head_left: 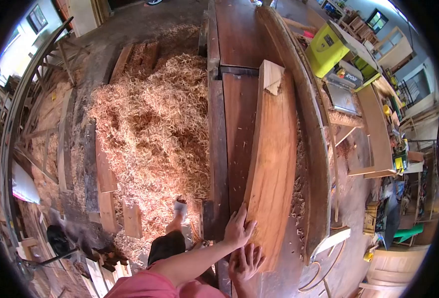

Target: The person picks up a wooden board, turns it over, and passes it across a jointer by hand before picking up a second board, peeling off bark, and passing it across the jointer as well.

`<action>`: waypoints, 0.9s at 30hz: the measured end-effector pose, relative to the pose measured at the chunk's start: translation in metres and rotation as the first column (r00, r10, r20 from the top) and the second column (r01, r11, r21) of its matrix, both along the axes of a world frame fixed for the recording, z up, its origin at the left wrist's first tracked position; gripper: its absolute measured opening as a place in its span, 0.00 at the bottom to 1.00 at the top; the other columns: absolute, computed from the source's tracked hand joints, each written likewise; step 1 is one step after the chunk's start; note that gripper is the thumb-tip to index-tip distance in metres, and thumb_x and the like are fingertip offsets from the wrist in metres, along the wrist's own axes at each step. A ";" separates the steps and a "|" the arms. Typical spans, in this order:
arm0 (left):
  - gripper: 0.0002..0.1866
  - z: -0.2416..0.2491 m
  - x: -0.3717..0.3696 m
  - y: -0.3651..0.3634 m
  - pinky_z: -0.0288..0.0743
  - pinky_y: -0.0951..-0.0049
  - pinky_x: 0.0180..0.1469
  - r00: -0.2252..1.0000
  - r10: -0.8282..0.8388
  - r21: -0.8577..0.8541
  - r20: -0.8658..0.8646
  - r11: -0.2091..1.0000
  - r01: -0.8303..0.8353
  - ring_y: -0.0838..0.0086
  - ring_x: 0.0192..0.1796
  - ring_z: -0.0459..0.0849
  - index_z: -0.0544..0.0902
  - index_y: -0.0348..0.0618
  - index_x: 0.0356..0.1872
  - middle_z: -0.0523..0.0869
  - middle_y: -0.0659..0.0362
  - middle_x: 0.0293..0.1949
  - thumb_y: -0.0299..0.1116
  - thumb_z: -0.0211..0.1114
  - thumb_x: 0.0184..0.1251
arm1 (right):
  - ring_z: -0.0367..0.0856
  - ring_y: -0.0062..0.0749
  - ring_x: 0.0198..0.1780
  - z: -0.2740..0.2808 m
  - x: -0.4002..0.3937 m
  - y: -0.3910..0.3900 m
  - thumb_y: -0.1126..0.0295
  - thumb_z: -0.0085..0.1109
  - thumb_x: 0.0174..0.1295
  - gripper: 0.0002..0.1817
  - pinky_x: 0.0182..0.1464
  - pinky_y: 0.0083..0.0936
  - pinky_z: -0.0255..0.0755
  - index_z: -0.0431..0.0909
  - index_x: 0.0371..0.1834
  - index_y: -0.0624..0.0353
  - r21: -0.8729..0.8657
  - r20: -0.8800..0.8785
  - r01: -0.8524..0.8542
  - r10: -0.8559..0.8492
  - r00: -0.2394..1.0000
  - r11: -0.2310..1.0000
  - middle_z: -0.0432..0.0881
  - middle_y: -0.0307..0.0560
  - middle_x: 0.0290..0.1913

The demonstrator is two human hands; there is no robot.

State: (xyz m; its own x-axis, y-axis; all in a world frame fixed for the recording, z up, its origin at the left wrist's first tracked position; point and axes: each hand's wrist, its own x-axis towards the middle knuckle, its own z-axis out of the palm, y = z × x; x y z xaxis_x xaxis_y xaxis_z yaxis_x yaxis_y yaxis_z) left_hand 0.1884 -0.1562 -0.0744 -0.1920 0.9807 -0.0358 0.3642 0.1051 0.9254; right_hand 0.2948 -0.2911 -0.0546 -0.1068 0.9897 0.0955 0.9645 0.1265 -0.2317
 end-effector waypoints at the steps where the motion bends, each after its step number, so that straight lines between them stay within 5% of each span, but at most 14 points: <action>1: 0.40 0.002 0.000 0.002 0.71 0.50 0.70 1.000 -0.004 -0.006 0.013 1.000 0.004 0.40 0.69 0.76 0.62 0.26 0.76 0.73 0.33 0.70 0.43 0.65 0.73 | 0.63 0.67 0.78 0.001 0.000 0.002 0.59 0.63 0.65 0.23 0.80 0.68 0.32 0.85 0.63 0.49 -0.001 -0.005 -0.003 0.003 1.000 1.000 0.79 0.55 0.70; 11: 0.40 0.000 -0.002 0.015 0.67 0.48 0.72 1.000 -0.016 -0.023 -0.012 1.000 0.016 0.43 0.72 0.73 0.61 0.25 0.76 0.71 0.33 0.72 0.44 0.65 0.74 | 0.61 0.67 0.80 0.006 -0.001 0.016 0.65 0.62 0.59 0.27 0.81 0.67 0.34 0.83 0.66 0.48 -0.035 -0.035 -0.013 0.012 0.999 0.999 0.76 0.55 0.73; 23: 0.39 0.003 -0.006 0.034 0.73 0.50 0.66 1.000 0.030 -0.018 0.004 0.999 -0.029 0.36 0.62 0.78 0.63 0.28 0.76 0.74 0.36 0.70 0.44 0.66 0.73 | 0.61 0.66 0.80 0.011 -0.010 0.038 0.67 0.62 0.57 0.27 0.82 0.65 0.34 0.84 0.65 0.51 -0.036 -0.044 -0.002 0.000 0.999 0.999 0.76 0.55 0.73; 27: 0.41 -0.001 -0.008 0.039 0.77 0.50 0.64 0.998 0.030 0.022 -0.060 0.999 -0.029 0.37 0.63 0.79 0.62 0.30 0.77 0.76 0.33 0.68 0.47 0.64 0.74 | 0.63 0.62 0.80 0.009 -0.010 0.044 0.60 0.64 0.63 0.22 0.82 0.64 0.32 0.87 0.61 0.49 -0.011 -0.018 -0.009 0.008 1.000 1.000 0.79 0.52 0.70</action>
